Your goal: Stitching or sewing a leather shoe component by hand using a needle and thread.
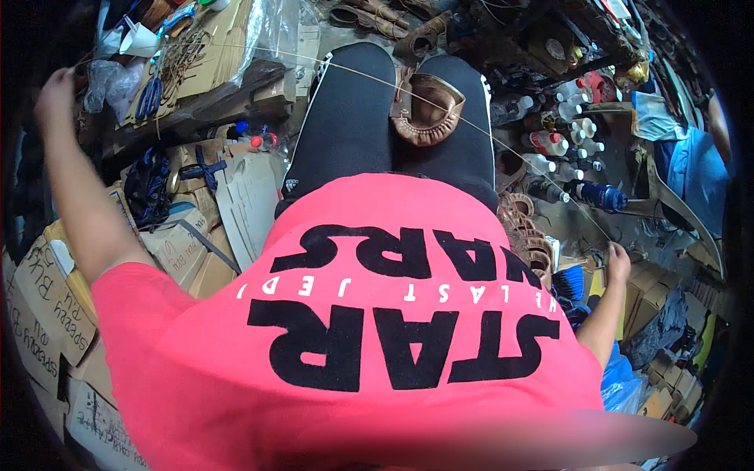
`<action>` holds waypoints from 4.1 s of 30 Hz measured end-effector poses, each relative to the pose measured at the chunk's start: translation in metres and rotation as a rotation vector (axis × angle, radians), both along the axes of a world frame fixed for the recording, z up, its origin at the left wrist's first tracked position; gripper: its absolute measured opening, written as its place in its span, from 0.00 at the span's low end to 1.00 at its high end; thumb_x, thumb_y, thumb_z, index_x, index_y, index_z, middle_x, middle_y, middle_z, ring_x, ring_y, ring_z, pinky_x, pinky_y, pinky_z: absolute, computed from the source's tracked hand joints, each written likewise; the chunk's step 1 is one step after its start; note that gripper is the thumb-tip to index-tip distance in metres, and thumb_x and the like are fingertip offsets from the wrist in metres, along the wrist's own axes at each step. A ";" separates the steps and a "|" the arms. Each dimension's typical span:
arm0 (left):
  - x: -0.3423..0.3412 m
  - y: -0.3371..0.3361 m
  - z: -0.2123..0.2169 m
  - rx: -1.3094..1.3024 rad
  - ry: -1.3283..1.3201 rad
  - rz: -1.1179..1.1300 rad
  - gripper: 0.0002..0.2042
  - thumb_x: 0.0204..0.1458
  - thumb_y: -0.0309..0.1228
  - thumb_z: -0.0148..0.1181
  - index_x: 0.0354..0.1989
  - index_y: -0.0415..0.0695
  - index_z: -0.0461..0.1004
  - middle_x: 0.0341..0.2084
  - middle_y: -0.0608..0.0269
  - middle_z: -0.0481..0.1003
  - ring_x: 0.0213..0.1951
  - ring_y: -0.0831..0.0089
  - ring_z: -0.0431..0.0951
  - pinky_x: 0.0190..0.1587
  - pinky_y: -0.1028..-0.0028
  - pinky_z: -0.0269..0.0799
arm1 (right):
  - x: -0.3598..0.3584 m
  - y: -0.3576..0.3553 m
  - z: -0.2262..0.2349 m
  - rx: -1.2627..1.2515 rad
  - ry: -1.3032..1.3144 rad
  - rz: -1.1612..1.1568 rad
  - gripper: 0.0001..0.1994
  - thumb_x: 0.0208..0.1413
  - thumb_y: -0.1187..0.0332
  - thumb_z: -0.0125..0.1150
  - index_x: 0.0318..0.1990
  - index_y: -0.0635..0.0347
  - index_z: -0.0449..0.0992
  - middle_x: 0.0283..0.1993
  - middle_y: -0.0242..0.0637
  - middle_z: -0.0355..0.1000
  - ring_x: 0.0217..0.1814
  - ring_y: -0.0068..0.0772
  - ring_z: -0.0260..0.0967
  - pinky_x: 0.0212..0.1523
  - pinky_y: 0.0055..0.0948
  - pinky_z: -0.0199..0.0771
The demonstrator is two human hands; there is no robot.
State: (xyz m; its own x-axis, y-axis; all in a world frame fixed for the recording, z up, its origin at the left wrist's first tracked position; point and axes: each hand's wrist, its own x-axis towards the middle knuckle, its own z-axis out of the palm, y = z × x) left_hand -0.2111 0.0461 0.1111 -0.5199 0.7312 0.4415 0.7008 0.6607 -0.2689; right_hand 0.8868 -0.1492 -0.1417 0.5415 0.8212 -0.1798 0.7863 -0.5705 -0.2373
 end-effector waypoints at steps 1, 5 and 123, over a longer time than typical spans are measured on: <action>0.024 0.002 -0.017 -0.050 -0.034 -0.098 0.21 0.50 0.49 0.53 0.52 0.58 0.72 0.48 0.59 0.73 0.49 0.60 0.73 0.50 0.65 0.66 | -0.018 0.020 -0.007 -0.186 0.074 0.177 0.14 0.54 0.63 0.56 0.47 0.56 0.76 0.44 0.43 0.74 0.46 0.31 0.71 0.49 0.26 0.66; 0.256 -0.010 -0.114 -0.041 -0.785 -1.031 0.16 0.48 0.31 0.59 0.47 0.49 0.75 0.43 0.61 0.74 0.44 0.71 0.72 0.48 0.73 0.66 | -0.221 0.110 0.023 -0.352 0.421 0.642 0.18 0.52 0.75 0.51 0.53 0.58 0.70 0.46 0.48 0.69 0.48 0.40 0.67 0.51 0.28 0.63; 0.461 0.030 -0.208 -0.945 -1.895 -1.181 0.12 0.46 0.26 0.61 0.40 0.39 0.77 0.34 0.64 0.77 0.36 0.78 0.75 0.44 0.77 0.70 | -0.415 0.146 0.093 0.107 0.512 0.983 0.10 0.49 0.76 0.58 0.40 0.58 0.79 0.26 0.33 0.64 0.28 0.25 0.65 0.31 0.23 0.65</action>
